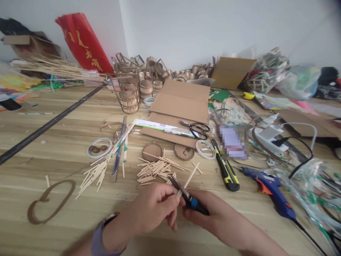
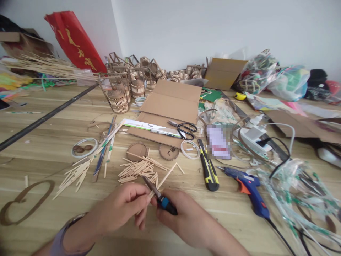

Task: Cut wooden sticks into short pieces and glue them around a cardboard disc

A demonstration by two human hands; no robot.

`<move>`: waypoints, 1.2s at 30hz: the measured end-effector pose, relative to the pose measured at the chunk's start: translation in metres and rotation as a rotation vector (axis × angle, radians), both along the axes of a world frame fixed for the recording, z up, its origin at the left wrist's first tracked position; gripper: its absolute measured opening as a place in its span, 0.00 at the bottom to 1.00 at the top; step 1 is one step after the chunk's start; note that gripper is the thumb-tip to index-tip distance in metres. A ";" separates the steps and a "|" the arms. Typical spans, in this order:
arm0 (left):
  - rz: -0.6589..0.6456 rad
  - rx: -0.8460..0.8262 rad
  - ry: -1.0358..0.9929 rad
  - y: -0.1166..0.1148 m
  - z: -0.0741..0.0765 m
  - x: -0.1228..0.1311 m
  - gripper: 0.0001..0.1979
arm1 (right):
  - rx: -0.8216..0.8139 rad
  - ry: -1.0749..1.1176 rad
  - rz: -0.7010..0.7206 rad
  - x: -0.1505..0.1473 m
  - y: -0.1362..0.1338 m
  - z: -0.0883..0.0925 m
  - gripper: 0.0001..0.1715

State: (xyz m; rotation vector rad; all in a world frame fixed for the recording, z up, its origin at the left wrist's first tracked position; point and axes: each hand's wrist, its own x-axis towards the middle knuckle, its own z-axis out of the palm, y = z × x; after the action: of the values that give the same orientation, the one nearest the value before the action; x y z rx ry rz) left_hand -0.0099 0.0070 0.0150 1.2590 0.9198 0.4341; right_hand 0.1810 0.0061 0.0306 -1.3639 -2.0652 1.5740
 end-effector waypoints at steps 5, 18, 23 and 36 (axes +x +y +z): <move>0.009 0.013 -0.007 0.000 -0.001 0.000 0.16 | 0.076 -0.033 -0.053 -0.006 -0.003 -0.003 0.05; 0.120 0.131 -0.098 0.005 -0.002 -0.003 0.16 | 0.120 -0.016 -0.027 0.001 0.002 -0.008 0.06; 0.312 0.189 0.015 0.009 0.005 -0.010 0.16 | 0.418 -0.166 -0.203 0.016 0.008 -0.014 0.08; -0.009 0.647 0.557 -0.004 -0.009 0.006 0.12 | 0.901 -0.199 -0.144 0.005 0.005 -0.043 0.05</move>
State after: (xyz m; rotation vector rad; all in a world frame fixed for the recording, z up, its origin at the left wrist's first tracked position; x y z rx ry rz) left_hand -0.0035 0.0027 0.0058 2.0369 1.2940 0.3920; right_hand 0.1863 0.0109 -0.0125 -1.2643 -2.2576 0.3272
